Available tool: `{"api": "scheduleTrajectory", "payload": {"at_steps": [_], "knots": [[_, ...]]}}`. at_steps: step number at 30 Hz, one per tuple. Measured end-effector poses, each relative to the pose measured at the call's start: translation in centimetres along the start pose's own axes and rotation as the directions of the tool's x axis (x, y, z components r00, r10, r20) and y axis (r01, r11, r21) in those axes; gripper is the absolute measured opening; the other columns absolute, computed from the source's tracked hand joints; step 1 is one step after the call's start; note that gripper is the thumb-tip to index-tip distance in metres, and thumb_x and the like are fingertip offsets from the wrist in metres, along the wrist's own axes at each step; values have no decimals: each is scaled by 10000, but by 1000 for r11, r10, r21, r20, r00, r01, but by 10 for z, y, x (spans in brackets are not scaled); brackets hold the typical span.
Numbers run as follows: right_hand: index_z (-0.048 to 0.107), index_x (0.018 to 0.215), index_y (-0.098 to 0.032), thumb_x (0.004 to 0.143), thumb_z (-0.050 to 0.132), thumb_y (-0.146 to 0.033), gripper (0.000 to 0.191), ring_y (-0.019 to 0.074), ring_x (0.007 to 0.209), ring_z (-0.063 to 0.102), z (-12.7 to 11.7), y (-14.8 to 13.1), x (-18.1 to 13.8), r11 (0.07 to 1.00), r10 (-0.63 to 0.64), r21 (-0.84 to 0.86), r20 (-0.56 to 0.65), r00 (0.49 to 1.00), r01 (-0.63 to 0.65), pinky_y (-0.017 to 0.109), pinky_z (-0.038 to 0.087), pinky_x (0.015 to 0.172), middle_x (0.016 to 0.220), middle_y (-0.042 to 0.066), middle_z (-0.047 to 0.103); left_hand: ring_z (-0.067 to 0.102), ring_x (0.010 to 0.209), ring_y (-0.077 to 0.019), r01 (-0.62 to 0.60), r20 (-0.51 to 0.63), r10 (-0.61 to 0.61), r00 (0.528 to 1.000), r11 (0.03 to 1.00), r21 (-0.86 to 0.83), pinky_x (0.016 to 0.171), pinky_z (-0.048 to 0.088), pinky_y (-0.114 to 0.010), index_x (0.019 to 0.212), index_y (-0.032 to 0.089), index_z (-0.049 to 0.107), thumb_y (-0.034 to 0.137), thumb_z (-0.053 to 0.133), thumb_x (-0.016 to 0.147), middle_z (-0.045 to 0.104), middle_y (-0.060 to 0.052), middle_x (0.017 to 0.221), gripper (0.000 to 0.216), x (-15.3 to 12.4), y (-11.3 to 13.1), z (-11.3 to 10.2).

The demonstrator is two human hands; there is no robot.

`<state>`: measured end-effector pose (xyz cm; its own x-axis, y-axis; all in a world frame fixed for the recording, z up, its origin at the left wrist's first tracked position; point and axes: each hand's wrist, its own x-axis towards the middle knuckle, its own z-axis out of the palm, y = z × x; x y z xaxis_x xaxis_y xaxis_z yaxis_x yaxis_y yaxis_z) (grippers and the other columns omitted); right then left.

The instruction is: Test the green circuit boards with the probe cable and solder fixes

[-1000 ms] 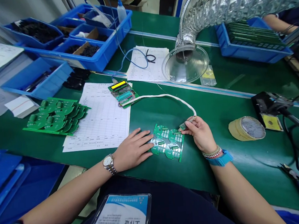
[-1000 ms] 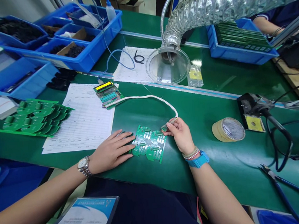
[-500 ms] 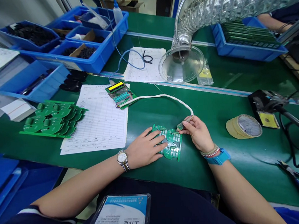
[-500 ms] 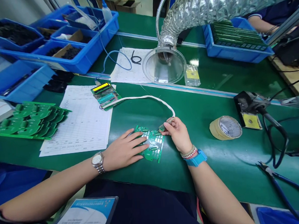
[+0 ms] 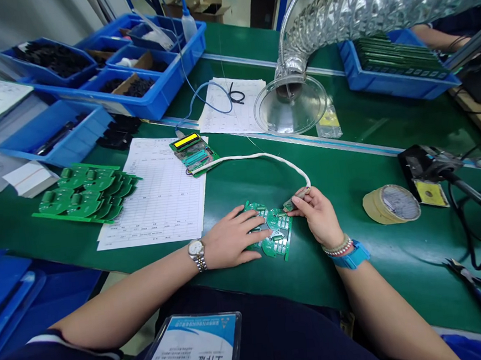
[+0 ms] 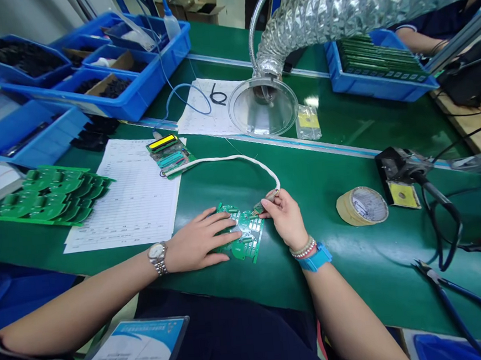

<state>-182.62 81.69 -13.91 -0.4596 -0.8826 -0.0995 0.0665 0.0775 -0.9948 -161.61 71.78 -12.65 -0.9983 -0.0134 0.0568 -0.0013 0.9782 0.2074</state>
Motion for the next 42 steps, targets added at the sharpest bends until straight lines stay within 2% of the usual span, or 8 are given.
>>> {"api": "scheduleTrajectory", "payload": {"at_steps": [3,6,10,21,34,42], "knots": [[527,806,-190,785,606,-316,151,131,716,584,-1,-4,-5,958,-152,-235,71,986,165,282,497,683,767,8,594,270,1309,-314,96,18,-95,995,992,-76,1055,211,-495,1364,181,319,691,496,721,330,-132,1425,840,-5,-18,-3],[554,838,-189,808,583,-299,118,147,737,587,0,-5,-9,894,-195,-374,169,966,246,293,472,714,814,34,626,195,1344,-329,193,94,-182,979,974,-123,1079,157,-497,1390,122,263,787,491,618,228,-155,1468,1045,-10,-37,-3],[548,798,-193,812,577,-305,116,147,711,579,3,-1,-9,883,-188,-391,217,958,262,288,464,690,785,27,621,168,1359,-302,208,123,-190,974,964,-163,1102,77,-480,1394,130,265,775,480,642,246,-124,1466,1014,-11,-49,3],[559,824,-192,811,581,-301,112,150,710,581,3,-2,-9,886,-153,-404,207,966,227,288,462,690,791,30,627,109,1373,-295,199,143,-174,974,963,-184,1102,32,-478,1412,156,239,746,457,689,206,-75,1482,958,-9,-47,4],[553,792,-198,809,581,-325,131,158,732,584,4,-2,-8,874,-165,-419,222,961,247,301,470,711,808,32,629,122,1368,-302,191,131,-168,977,965,-182,1098,29,-474,1411,177,243,767,447,677,226,-76,1476,964,-10,-47,4],[516,744,-208,804,578,-306,131,145,699,566,10,-5,-8,817,-188,-510,207,960,270,280,446,695,769,13,614,129,1365,-316,186,111,-167,980,964,-190,1096,44,-489,1411,171,248,784,441,660,239,-85,1472,989,-11,-47,6]]}}
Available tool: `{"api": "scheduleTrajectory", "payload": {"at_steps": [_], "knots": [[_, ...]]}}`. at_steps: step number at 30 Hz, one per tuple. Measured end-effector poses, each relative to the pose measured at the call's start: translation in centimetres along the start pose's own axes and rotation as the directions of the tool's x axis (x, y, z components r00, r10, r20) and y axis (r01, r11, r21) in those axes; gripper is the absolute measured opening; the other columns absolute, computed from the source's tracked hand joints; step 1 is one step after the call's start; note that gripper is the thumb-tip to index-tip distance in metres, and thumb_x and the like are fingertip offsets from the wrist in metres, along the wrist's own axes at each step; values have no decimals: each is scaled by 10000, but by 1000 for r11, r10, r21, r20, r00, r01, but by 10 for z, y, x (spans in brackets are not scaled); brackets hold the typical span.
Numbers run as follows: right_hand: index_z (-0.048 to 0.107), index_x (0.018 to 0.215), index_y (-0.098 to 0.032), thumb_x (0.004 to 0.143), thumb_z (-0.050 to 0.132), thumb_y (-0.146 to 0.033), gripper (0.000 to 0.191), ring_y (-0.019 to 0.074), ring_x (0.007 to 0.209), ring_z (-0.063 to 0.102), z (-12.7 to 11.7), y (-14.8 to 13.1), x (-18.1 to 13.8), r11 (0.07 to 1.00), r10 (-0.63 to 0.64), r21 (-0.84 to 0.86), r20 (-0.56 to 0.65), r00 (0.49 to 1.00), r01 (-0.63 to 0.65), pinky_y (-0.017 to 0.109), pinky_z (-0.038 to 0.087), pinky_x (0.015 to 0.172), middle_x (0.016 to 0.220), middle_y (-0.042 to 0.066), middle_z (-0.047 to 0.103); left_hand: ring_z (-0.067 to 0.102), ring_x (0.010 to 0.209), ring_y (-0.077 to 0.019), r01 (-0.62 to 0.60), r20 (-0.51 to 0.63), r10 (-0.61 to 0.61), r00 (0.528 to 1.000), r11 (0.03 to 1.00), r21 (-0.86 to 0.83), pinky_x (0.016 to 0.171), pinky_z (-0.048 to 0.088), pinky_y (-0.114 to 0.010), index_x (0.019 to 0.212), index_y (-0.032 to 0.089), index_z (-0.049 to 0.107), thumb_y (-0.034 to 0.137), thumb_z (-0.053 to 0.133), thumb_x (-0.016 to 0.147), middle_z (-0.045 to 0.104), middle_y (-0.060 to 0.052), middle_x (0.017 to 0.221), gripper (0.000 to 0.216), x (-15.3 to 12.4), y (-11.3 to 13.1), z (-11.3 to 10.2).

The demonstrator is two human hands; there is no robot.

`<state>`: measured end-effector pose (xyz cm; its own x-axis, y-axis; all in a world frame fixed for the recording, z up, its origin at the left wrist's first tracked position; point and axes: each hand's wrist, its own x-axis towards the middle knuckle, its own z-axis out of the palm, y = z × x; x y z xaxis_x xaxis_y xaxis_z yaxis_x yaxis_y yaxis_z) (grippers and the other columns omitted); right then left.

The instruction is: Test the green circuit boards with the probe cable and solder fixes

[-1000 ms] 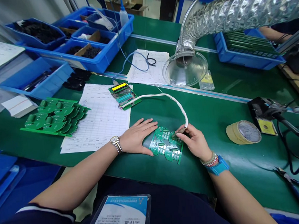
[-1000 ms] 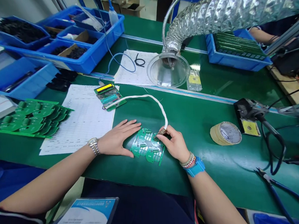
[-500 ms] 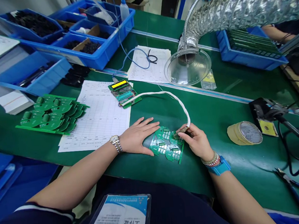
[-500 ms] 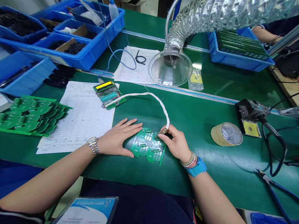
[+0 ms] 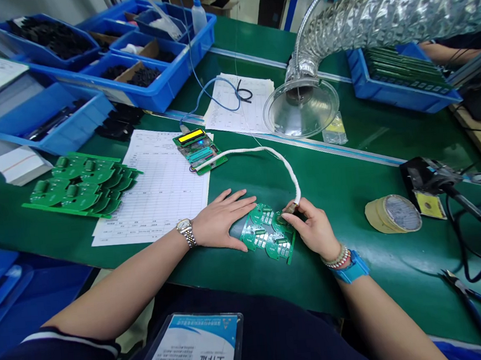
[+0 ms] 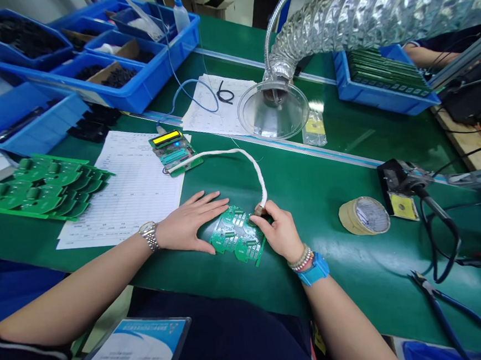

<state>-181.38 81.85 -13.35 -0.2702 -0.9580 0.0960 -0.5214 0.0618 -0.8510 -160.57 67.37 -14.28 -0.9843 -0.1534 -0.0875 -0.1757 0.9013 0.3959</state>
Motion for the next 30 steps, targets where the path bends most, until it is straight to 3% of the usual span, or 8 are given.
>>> {"api": "scheduleTrajectory", "payload": {"at_steps": [30], "knots": [[515,789,-205,817,557,-348,152,151,696,564,2,2,0,1000,7,-18,-13,1000,-8,277,448,685,754,17,604,162,1359,-317,2,-17,-2,1000,1000,-22,1092,75,-511,1392,166,293,765,466,665,271,-97,1457,957,0,1,0]]}}
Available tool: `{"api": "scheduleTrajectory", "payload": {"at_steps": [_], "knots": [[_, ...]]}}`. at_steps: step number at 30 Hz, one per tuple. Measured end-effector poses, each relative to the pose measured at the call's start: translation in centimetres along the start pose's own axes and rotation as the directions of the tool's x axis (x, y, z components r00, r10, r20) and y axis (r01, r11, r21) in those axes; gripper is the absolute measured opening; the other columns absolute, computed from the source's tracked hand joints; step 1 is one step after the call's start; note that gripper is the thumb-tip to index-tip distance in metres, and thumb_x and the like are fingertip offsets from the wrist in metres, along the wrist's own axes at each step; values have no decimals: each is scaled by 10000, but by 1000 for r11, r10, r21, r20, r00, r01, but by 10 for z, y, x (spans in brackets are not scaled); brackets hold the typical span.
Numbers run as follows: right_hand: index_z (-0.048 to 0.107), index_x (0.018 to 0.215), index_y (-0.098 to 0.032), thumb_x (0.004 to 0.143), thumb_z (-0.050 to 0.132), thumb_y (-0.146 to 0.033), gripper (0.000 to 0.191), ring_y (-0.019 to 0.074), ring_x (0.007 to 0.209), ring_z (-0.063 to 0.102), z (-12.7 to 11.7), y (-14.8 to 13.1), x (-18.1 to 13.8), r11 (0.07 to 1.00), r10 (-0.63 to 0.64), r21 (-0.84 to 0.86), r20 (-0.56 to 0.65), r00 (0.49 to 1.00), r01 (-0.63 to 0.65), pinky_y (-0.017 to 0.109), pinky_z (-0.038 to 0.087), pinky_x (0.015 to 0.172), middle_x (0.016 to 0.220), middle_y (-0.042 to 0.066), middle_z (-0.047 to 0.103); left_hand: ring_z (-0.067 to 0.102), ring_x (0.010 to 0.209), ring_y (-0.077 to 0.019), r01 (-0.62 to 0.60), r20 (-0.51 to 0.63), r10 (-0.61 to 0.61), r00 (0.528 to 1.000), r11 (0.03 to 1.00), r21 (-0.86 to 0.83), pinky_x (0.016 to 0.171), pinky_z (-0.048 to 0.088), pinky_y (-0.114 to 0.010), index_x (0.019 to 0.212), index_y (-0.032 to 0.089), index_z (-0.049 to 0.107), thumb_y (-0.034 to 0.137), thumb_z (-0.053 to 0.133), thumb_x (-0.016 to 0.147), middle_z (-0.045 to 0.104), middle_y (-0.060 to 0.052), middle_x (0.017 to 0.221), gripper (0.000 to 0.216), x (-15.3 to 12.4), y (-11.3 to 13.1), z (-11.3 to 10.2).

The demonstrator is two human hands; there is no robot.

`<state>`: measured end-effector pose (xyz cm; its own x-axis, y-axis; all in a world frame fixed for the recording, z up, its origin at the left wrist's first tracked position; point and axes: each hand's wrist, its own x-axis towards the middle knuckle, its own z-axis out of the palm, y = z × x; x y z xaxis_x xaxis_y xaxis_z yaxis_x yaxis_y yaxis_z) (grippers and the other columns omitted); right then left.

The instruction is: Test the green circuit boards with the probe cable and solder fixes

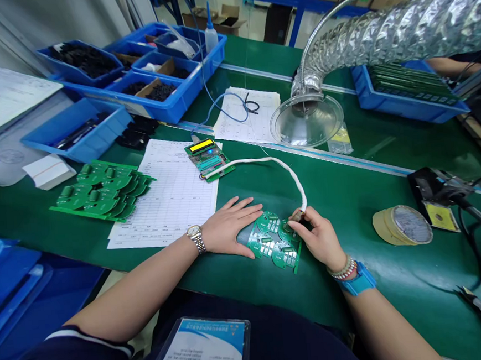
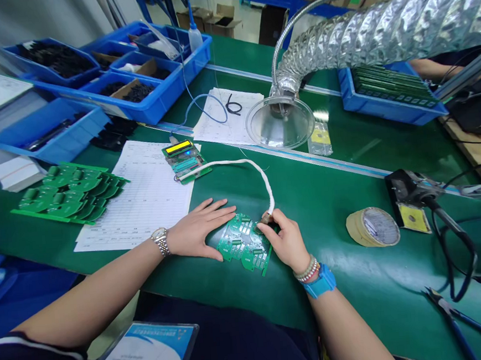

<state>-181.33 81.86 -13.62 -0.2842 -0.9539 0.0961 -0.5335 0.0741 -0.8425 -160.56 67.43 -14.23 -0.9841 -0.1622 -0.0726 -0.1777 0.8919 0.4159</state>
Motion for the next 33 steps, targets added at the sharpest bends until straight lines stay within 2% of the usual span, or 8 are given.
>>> {"api": "scheduleTrajectory", "payload": {"at_steps": [12,20,33], "knots": [[525,764,-206,815,553,-402,204,160,637,578,0,4,0,998,-41,-45,-5,999,41,280,463,614,715,29,625,165,1360,-310,-23,-59,22,998,999,-23,1102,71,-521,1392,172,295,733,502,665,293,-85,1450,941,-1,0,6],[516,787,-208,816,549,-408,205,172,680,578,0,8,-1,998,0,-55,23,1000,1,295,456,645,747,29,617,162,1361,-306,-28,-66,26,997,999,-39,1104,68,-518,1390,170,297,745,480,669,287,-77,1453,940,-2,0,5],[523,785,-199,821,550,-388,194,161,691,588,0,5,-1,997,-21,-71,14,1000,22,276,463,650,752,32,629,137,1365,-312,-25,-36,24,999,999,-48,1103,24,-509,1398,144,284,751,475,669,255,-73,1464,968,-1,-2,6]]}}
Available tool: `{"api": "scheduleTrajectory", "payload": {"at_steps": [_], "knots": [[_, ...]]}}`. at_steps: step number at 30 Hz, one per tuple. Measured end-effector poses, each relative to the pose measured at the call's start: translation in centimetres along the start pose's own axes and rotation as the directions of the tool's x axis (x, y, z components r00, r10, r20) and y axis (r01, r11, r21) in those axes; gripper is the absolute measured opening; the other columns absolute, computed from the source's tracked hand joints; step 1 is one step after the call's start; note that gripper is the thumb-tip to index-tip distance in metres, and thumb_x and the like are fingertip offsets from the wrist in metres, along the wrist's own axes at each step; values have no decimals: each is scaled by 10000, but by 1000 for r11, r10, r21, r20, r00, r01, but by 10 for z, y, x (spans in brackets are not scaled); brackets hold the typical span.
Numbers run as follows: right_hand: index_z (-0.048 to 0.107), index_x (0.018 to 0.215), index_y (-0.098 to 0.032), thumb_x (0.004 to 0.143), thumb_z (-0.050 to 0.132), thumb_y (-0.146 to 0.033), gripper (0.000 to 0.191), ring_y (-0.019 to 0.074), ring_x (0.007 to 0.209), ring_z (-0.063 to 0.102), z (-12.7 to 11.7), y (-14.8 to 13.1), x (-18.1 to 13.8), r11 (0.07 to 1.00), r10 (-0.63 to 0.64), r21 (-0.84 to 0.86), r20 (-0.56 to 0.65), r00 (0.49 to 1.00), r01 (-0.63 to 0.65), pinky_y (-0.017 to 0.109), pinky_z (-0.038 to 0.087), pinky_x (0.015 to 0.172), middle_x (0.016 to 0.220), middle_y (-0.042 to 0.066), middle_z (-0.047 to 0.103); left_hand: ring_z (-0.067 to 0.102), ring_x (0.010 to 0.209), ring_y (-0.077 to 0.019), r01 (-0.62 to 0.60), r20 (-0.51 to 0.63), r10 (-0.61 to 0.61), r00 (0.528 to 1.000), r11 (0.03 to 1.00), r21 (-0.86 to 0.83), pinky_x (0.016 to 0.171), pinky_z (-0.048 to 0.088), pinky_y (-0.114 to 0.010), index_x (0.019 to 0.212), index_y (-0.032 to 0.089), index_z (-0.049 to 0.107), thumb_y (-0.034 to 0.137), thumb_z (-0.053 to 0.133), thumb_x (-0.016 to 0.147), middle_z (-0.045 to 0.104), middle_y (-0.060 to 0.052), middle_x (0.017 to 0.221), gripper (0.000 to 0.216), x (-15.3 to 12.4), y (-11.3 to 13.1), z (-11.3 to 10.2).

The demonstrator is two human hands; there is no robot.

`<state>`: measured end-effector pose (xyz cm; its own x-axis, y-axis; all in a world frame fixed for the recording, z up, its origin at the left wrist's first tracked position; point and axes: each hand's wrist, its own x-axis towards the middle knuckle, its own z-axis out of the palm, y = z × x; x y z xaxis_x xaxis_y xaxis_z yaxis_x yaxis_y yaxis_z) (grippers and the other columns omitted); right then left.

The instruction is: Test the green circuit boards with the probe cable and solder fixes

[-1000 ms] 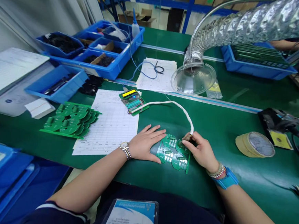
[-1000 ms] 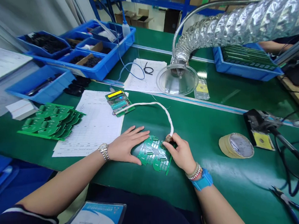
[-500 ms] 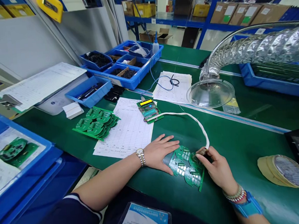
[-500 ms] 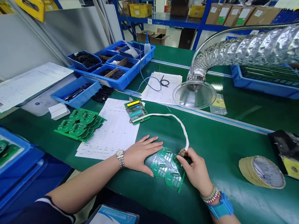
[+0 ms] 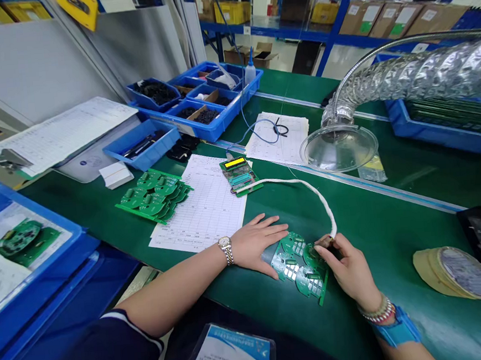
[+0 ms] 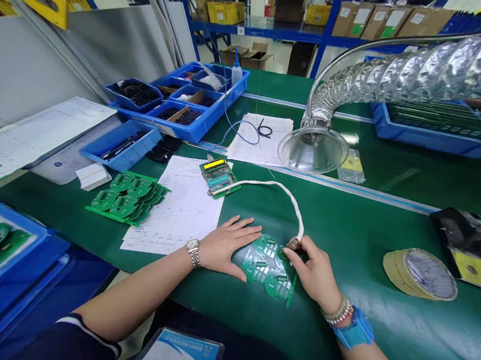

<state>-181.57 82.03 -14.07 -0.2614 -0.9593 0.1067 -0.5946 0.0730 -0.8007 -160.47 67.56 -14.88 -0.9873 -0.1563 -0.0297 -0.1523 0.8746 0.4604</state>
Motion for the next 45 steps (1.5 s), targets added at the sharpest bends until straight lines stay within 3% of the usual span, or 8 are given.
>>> {"api": "scheduleTrajectory", "payload": {"at_steps": [11,22,31,45], "knots": [[546,822,-195,822,563,-323,130,147,695,584,-3,-8,0,1000,-13,10,-26,1000,13,268,461,670,757,19,623,147,1362,-313,-2,12,2,1000,999,50,1096,35,-498,1397,150,281,751,468,677,261,-86,1462,957,2,-1,-1],[585,860,-200,831,569,-248,59,174,881,613,2,-23,-42,996,-41,87,47,998,37,292,485,779,920,52,655,159,1358,-311,-3,-5,3,1000,997,73,1094,40,-477,1392,164,292,764,476,659,270,-89,1459,964,2,0,-2],[586,842,-204,820,582,-221,28,185,893,612,6,-20,-40,993,-80,87,24,997,78,313,485,793,885,49,659,126,1368,-299,15,46,-19,999,996,89,1095,34,-477,1403,149,265,742,442,704,228,-78,1473,933,3,2,-5],[577,834,-202,816,585,-238,41,182,850,614,11,-21,-40,991,-130,-30,0,992,130,310,480,771,885,51,657,151,1362,-309,15,24,-18,1000,996,87,1097,41,-477,1398,149,281,783,446,658,261,-94,1461,988,2,3,-4]]}}
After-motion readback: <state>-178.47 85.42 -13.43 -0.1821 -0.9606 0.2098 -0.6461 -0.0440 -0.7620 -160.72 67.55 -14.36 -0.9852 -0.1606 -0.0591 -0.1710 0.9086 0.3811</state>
